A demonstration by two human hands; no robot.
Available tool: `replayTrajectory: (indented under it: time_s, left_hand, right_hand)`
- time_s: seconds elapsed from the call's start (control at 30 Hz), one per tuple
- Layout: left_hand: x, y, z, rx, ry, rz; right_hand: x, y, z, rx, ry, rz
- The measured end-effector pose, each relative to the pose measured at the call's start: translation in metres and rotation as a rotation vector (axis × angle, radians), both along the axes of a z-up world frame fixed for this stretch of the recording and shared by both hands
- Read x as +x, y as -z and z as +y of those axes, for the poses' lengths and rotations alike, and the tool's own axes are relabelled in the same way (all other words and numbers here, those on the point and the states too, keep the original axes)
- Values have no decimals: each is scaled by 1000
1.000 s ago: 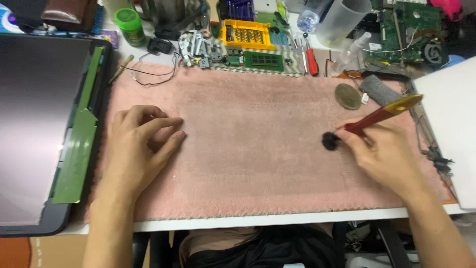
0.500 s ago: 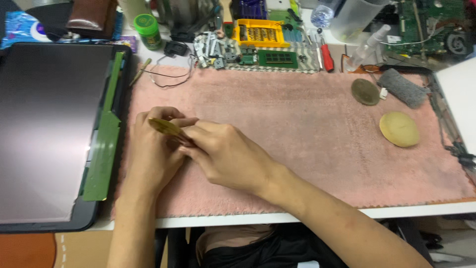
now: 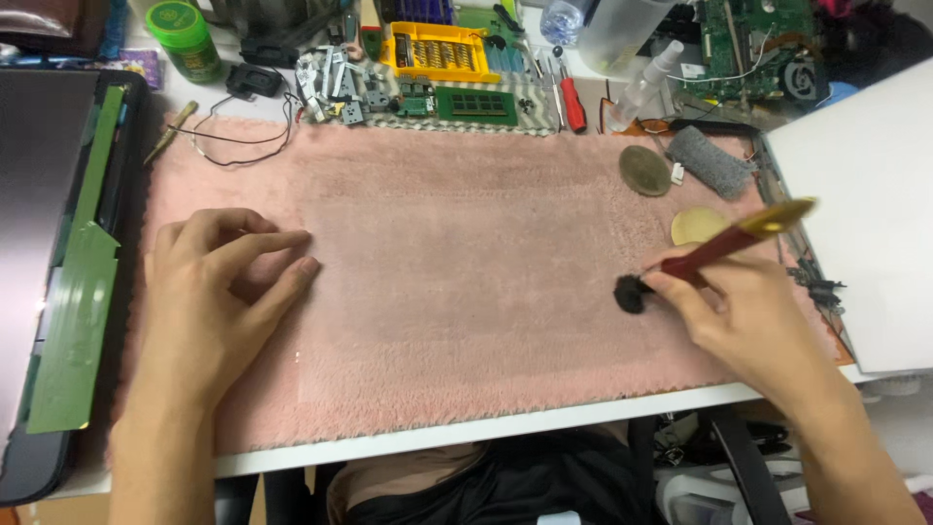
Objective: The person cleans a transparent screen protector laid on a pink towel using a brush, a round sponge, and a cloth. The person first brushes the surface, then wipes it with the sponge, and finally uses the cloth to finish the cleaning.
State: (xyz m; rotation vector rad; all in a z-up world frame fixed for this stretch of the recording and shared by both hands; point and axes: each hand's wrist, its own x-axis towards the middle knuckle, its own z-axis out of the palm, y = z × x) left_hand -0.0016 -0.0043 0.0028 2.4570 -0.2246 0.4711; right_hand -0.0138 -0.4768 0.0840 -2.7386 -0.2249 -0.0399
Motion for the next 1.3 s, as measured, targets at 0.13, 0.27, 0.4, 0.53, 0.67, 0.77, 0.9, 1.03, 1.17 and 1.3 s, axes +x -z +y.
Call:
replayTrajectory:
  time_s: [0.13,0.27,0.4,0.53,0.67,0.77,0.9,1.03,1.17,1.3]
  left_hand:
    - [1,-5,-1,-101,19,48]
    - [2,0,3,-58,42,-33]
    - [1,-3,4,-33,-4,58]
    - [12,30,23,3,29,62]
    - [7,4,13,-12,48,11]
    - [6,3,8,-29,27,25]
    - [3,-1,4,-23,5,22]
    - [5,4,6,-20,9,-17]
    - [3,-3,2,-19,-8,26]
    - [2,-8,1,-98,1,58]
  right_hand:
    - [1,18,13,101,54,-28]
    - [7,5,108,173,-141,-66]
    - [5,11,213,391,-259,235]
    - [12,41,281,655,-729,-236]
    - [13,31,251,424,-889,-386]
    - [5,28,187,582,-565,-61]
    - [-12,17,78,344,-133,82]
    - [-24,14,-14,112,133,9]
    - [-24,23,-8,200,153,-60]
    - [-15,17,71,351,7,29]
